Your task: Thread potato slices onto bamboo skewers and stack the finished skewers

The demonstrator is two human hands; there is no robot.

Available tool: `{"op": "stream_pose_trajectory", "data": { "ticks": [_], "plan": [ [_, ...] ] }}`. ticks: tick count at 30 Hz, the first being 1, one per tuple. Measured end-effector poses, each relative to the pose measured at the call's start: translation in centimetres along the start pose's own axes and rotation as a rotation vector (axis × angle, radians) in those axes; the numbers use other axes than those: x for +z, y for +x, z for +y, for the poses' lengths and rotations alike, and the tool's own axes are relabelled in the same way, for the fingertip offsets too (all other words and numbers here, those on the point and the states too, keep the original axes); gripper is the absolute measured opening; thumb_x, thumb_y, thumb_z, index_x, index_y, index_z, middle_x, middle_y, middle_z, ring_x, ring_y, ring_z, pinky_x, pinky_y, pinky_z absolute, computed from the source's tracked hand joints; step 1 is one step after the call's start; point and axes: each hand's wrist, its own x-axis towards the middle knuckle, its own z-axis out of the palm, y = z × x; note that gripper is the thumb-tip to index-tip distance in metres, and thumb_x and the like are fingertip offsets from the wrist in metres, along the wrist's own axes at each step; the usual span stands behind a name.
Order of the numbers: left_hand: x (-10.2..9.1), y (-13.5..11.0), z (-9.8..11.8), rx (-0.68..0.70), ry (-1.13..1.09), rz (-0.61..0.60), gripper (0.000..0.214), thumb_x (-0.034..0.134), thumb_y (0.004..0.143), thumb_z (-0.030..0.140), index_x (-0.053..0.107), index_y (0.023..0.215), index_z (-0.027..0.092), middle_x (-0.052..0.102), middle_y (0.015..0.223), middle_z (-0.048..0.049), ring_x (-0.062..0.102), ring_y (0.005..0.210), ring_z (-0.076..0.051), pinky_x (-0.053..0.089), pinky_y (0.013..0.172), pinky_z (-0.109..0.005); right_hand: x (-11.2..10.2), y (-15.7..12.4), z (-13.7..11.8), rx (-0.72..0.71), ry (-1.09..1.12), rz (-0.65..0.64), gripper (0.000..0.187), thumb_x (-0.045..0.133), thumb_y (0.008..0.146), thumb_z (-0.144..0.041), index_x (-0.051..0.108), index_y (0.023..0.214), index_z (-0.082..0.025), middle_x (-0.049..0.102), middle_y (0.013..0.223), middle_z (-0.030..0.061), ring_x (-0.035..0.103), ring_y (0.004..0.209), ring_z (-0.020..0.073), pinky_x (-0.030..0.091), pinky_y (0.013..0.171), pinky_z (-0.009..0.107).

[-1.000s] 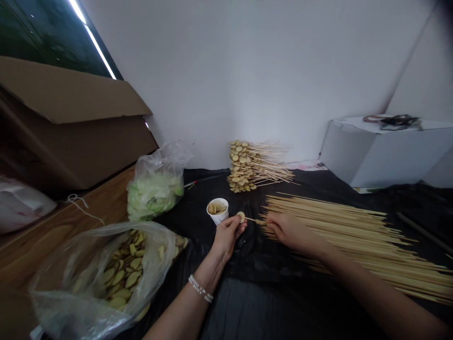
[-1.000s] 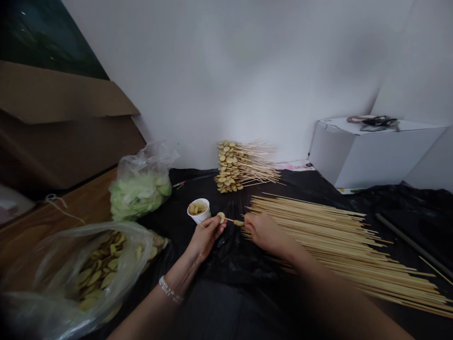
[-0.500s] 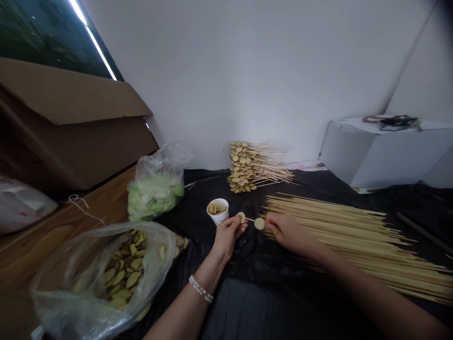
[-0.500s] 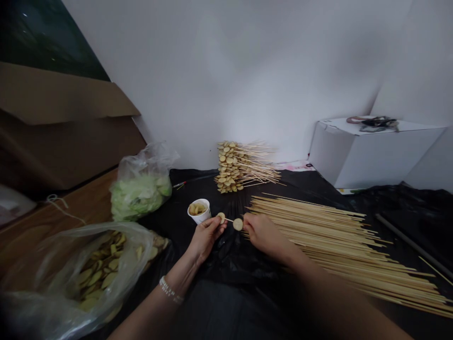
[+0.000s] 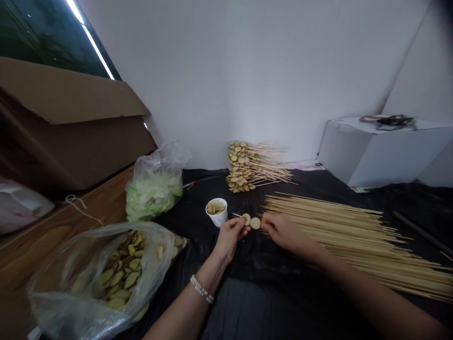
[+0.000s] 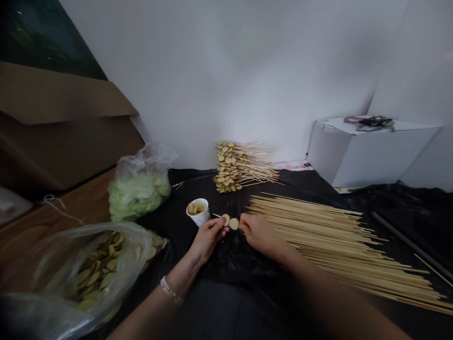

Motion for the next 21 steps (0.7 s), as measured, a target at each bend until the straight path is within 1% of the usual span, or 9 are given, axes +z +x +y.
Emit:
{"op": "stream_pose_trajectory", "data": {
  "ticks": [3, 8, 10, 12, 14, 16, 17, 19, 21],
  "plan": [
    [-0.1, 0.0, 0.1, 0.016, 0.031, -0.004, 0.031, 0.08, 0.059, 0.038, 0.07, 0.07, 0.011, 0.064, 0.059, -0.001, 0.053, 0.052, -0.004, 0.041, 0.053, -0.012, -0.2, 0.1, 0.0, 0.055, 0.1, -0.022, 0.015, 0.047, 0.082, -0.018, 0.054, 0.069, -0.018, 0.058, 0.062, 0.0003, 0.051, 0.06, 0.0128, 0.033, 0.058, 0.023],
    [-0.1, 0.0, 0.1, 0.041, 0.074, -0.016, 0.033, 0.078, 0.06, 0.042, 0.07, 0.072, 0.012, 0.063, 0.059, -0.0009, 0.051, 0.052, -0.005, 0.039, 0.052, -0.015, -0.3, 0.2, 0.1, 0.149, 0.266, -0.086, 0.015, 0.047, 0.08, -0.021, 0.055, 0.068, -0.018, 0.056, 0.057, -0.0016, 0.05, 0.054, 0.0116, 0.034, 0.053, 0.022],
    [0.1, 0.0, 0.1, 0.064, 0.112, -0.012, 0.035, 0.076, 0.061, 0.045, 0.069, 0.072, 0.013, 0.065, 0.064, -0.0026, 0.053, 0.053, -0.006, 0.04, 0.053, -0.017, -0.2, 0.3, 0.3, 0.161, 0.286, -0.07, 0.014, 0.048, 0.08, -0.023, 0.055, 0.068, -0.019, 0.056, 0.056, -0.0019, 0.049, 0.054, 0.0116, 0.035, 0.052, 0.022],
    [0.2, -0.1, 0.2, 0.116, 0.206, -0.004, 0.038, 0.072, 0.064, 0.05, 0.069, 0.073, 0.013, 0.067, 0.07, -0.005, 0.054, 0.055, -0.008, 0.04, 0.052, -0.019, -0.3, 0.5, 0.6, 0.162, 0.292, -0.024, 0.015, 0.048, 0.08, -0.025, 0.054, 0.067, -0.019, 0.056, 0.057, -0.0018, 0.05, 0.054, 0.0119, 0.035, 0.052, 0.023],
    [0.4, -0.4, 0.7, 0.194, 0.347, 0.023, 0.04, 0.066, 0.069, 0.053, 0.069, 0.071, 0.013, 0.066, 0.067, -0.0047, 0.053, 0.052, -0.009, 0.037, 0.048, -0.02, -0.5, 0.6, 0.9, 0.175, 0.304, 0.026, 0.016, 0.048, 0.08, -0.028, 0.054, 0.068, -0.019, 0.055, 0.057, -0.0018, 0.05, 0.054, 0.0123, 0.036, 0.053, 0.023],
    [0.3, -0.8, 1.5, 0.323, 0.491, 0.097, 0.04, 0.062, 0.073, 0.053, 0.066, 0.064, 0.015, 0.06, 0.057, -0.0016, 0.049, 0.048, -0.01, 0.034, 0.047, -0.021, -0.8, 0.7, 1.1, 0.187, 0.303, 0.06, 0.016, 0.048, 0.08, -0.03, 0.053, 0.068, -0.019, 0.055, 0.056, -0.0018, 0.051, 0.054, 0.0127, 0.036, 0.053, 0.024],
    [0.1, -1.0, 2.1, 0.414, 0.55, 0.15, 0.039, 0.061, 0.075, 0.051, 0.064, 0.06, 0.016, 0.057, 0.054, -0.0002, 0.048, 0.05, -0.01, 0.035, 0.048, -0.022, -0.9, 0.8, 1.1, 0.188, 0.297, 0.069, 0.017, 0.049, 0.08, -0.03, 0.053, 0.068, -0.019, 0.055, 0.056, -0.0017, 0.051, 0.053, 0.0129, 0.036, 0.053, 0.024],
    [-0.6, -1.3, 3.4, 0.611, 0.631, 0.289, 0.036, 0.059, 0.077, 0.047, 0.06, 0.057, 0.017, 0.056, 0.056, 0.0007, 0.049, 0.056, -0.011, 0.037, 0.055, -0.022, -1.0, 0.8, 1.2, 0.179, 0.286, 0.074, 0.016, 0.049, 0.08, -0.03, 0.052, 0.068, -0.02, 0.056, 0.057, -0.0014, 0.051, 0.054, 0.0133, 0.037, 0.054, 0.025],
    [-1.7, -1.3, 4.8, 0.737, 0.66, 0.45, 0.031, 0.058, 0.079, 0.045, 0.059, 0.063, 0.018, 0.055, 0.061, 0.0015, 0.05, 0.061, -0.012, 0.038, 0.059, -0.022, -1.0, 0.8, 1.3, 0.178, 0.287, 0.074, 0.016, 0.048, 0.08, -0.03, 0.053, 0.069, -0.02, 0.056, 0.057, -0.0013, 0.052, 0.054, 0.0135, 0.037, 0.054, 0.025]
  ]
}}
